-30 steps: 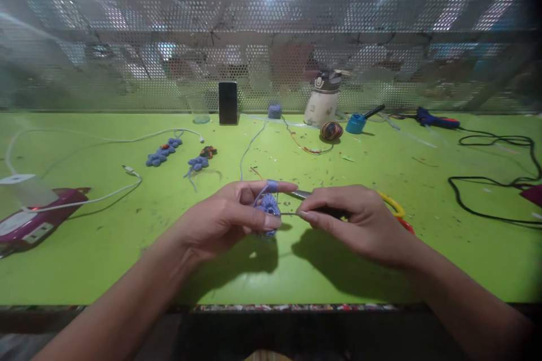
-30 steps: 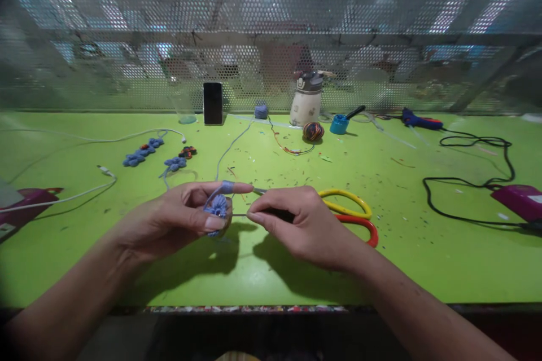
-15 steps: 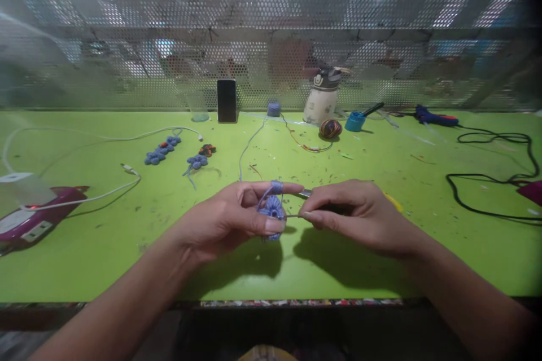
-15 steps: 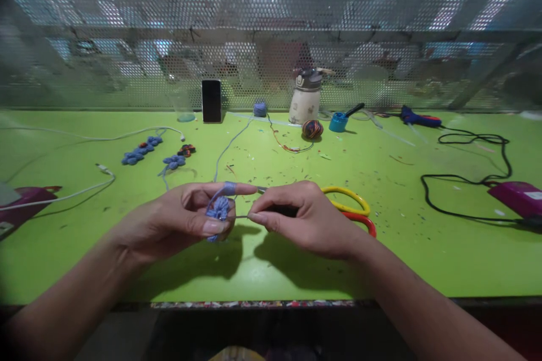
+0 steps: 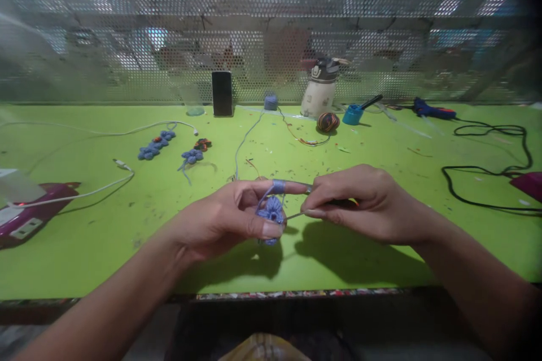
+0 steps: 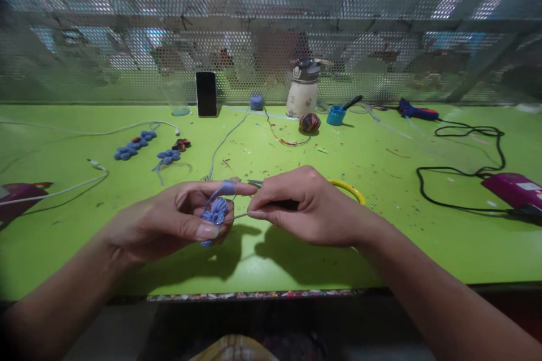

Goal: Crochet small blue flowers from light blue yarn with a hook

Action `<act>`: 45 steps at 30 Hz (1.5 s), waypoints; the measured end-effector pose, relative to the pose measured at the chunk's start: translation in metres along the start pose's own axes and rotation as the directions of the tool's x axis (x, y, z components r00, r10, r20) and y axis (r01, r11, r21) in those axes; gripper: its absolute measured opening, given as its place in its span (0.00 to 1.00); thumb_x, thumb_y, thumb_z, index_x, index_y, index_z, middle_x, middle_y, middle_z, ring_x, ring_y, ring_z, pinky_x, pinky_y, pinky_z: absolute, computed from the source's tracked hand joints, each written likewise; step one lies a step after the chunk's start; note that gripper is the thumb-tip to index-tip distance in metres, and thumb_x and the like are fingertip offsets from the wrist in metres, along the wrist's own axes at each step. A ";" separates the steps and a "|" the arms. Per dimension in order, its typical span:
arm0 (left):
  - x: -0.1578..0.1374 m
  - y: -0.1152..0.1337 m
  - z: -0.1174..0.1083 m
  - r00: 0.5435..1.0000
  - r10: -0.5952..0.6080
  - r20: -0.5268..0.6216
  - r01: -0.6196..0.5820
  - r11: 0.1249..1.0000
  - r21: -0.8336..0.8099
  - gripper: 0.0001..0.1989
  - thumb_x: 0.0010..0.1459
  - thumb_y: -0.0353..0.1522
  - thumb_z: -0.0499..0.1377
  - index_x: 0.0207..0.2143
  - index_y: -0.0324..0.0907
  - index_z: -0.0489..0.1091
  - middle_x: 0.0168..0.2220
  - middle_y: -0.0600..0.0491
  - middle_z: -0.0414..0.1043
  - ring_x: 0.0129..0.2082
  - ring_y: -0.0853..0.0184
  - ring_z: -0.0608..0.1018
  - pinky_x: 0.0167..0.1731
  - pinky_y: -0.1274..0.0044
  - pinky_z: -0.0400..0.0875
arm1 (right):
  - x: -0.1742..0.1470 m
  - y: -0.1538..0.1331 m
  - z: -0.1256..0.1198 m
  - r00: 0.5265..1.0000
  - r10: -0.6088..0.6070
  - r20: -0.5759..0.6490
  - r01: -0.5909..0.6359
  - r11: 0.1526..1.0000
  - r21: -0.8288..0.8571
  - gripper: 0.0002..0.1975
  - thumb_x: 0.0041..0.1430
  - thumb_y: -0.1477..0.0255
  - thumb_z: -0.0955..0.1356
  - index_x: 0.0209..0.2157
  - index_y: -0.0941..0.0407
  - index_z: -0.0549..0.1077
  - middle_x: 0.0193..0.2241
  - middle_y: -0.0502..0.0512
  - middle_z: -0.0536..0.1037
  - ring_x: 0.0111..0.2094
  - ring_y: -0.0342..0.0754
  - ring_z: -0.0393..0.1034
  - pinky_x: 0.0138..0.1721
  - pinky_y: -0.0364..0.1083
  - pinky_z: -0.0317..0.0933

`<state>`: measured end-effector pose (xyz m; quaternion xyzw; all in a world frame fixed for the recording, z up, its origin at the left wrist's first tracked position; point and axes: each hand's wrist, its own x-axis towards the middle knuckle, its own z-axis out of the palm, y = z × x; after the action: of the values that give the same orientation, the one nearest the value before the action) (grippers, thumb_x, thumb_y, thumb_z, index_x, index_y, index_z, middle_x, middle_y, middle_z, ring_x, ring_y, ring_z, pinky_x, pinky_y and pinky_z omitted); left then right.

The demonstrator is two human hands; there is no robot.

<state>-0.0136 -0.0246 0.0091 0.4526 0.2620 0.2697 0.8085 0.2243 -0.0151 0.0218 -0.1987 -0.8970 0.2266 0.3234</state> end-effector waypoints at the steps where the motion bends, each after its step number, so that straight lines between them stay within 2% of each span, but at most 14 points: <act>1: 0.000 0.000 0.000 1.000 0.003 0.006 -0.003 1.000 -0.004 0.29 0.47 0.24 0.70 0.54 0.41 0.74 0.29 0.54 0.72 0.28 0.75 0.72 0.30 0.83 0.65 | 0.001 0.000 -0.002 1.000 -0.022 0.009 0.022 1.000 -0.005 0.05 0.60 0.80 0.68 0.32 0.62 0.78 0.24 0.53 0.78 0.23 0.39 0.69 0.27 0.38 0.61; 4: 0.001 -0.001 0.000 0.999 0.022 0.023 -0.022 1.000 -0.018 0.29 0.47 0.23 0.69 0.54 0.42 0.74 0.30 0.54 0.72 0.28 0.76 0.72 0.30 0.84 0.64 | 0.004 0.000 -0.006 0.998 -0.036 0.042 0.036 0.999 -0.006 0.05 0.61 0.80 0.68 0.33 0.62 0.78 0.24 0.54 0.79 0.23 0.38 0.70 0.27 0.37 0.61; 8: 0.001 -0.002 0.000 1.000 0.020 0.009 -0.020 1.000 -0.009 0.28 0.47 0.23 0.69 0.52 0.42 0.75 0.30 0.54 0.72 0.28 0.76 0.71 0.30 0.84 0.63 | 0.005 -0.001 -0.008 0.995 0.039 0.087 -0.039 0.999 0.003 0.05 0.60 0.79 0.68 0.33 0.60 0.77 0.25 0.54 0.80 0.24 0.39 0.70 0.27 0.37 0.62; 14: 0.001 -0.001 -0.001 1.000 0.006 0.004 -0.006 1.000 0.012 0.26 0.47 0.24 0.70 0.51 0.42 0.76 0.29 0.55 0.72 0.27 0.76 0.70 0.29 0.84 0.62 | 0.003 0.003 -0.008 0.990 0.065 0.124 -0.071 0.996 0.050 0.06 0.61 0.77 0.68 0.33 0.59 0.78 0.25 0.52 0.80 0.24 0.39 0.70 0.26 0.38 0.61; 23: 0.001 0.001 0.000 1.000 -0.021 -0.018 0.021 0.999 0.026 0.24 0.45 0.24 0.70 0.48 0.41 0.78 0.28 0.55 0.72 0.26 0.75 0.69 0.28 0.81 0.60 | 0.001 0.008 -0.009 0.955 0.198 0.223 -0.231 0.963 0.136 0.09 0.62 0.71 0.68 0.32 0.60 0.79 0.21 0.49 0.75 0.21 0.39 0.65 0.23 0.37 0.58; 30: 0.002 0.001 -0.002 0.999 -0.002 -0.036 0.004 0.998 0.062 0.25 0.45 0.27 0.71 0.49 0.40 0.77 0.29 0.53 0.72 0.28 0.72 0.69 0.30 0.79 0.61 | -0.001 0.006 -0.001 0.966 0.230 0.120 -0.246 0.958 0.150 0.08 0.61 0.72 0.69 0.31 0.61 0.79 0.19 0.49 0.73 0.20 0.39 0.62 0.21 0.38 0.56; 36: 0.002 0.000 -0.004 0.999 0.006 -0.039 -0.004 0.999 0.049 0.23 0.47 0.26 0.70 0.48 0.41 0.77 0.29 0.54 0.71 0.28 0.74 0.69 0.32 0.81 0.61 | -0.004 0.000 0.006 0.975 0.221 0.007 -0.220 0.971 0.094 0.07 0.60 0.75 0.69 0.31 0.60 0.79 0.21 0.49 0.76 0.21 0.38 0.65 0.23 0.38 0.57; 41: 0.002 0.000 -0.003 0.997 -0.001 -0.078 0.004 0.999 0.033 0.24 0.46 0.25 0.70 0.49 0.39 0.77 0.28 0.54 0.72 0.27 0.74 0.70 0.32 0.80 0.62 | -0.005 -0.006 0.009 0.974 0.221 -0.037 -0.221 0.975 0.026 0.06 0.61 0.75 0.68 0.31 0.58 0.78 0.24 0.50 0.79 0.24 0.40 0.69 0.26 0.38 0.60; 45: 0.002 0.001 -0.002 0.996 -0.005 -0.084 0.006 1.000 0.007 0.25 0.44 0.25 0.71 0.48 0.39 0.77 0.27 0.55 0.71 0.26 0.74 0.69 0.31 0.80 0.62 | -0.006 -0.007 0.011 0.977 0.204 -0.058 -0.205 0.978 -0.026 0.07 0.62 0.76 0.67 0.31 0.57 0.77 0.24 0.50 0.79 0.24 0.40 0.70 0.27 0.39 0.61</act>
<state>-0.0131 -0.0217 0.0088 0.4432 0.2981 0.2853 0.7958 0.2202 -0.0273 0.0153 -0.3012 -0.8660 0.2388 0.3198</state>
